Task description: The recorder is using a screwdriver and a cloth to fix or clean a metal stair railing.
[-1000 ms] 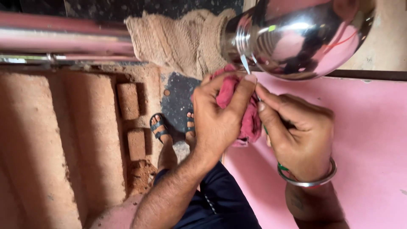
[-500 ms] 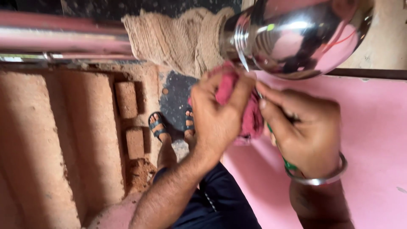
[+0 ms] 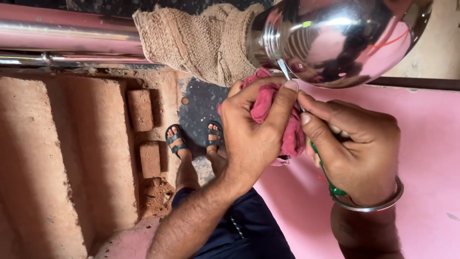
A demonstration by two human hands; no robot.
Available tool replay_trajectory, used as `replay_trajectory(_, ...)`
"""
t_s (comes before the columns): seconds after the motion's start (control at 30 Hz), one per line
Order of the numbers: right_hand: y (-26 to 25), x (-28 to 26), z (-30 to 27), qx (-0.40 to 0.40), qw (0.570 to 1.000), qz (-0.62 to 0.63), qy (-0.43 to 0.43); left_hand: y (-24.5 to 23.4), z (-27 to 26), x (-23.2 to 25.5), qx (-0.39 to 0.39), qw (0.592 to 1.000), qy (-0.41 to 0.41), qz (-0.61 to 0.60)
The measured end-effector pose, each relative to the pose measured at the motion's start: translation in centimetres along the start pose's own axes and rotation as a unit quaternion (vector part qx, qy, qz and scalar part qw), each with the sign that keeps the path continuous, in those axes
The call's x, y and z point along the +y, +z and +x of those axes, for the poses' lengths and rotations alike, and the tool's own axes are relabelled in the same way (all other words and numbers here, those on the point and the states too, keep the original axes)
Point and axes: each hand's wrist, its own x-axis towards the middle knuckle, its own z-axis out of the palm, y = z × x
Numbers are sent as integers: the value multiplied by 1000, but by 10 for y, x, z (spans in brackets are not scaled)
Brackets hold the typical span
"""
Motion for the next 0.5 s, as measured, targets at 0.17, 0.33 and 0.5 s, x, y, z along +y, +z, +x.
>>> replay_trajectory(0.17,5,-8,8,37,999,-25,5,-1,4,-3,8,1000,22,2)
replay_trajectory(0.33,5,-7,3,27,999,-16,43,0,-1,-4,18,1000,5,-4)
replay_trajectory(0.5,1,-5,2,6,1000,0,10,2,1,-1,15,1000,3,-10)
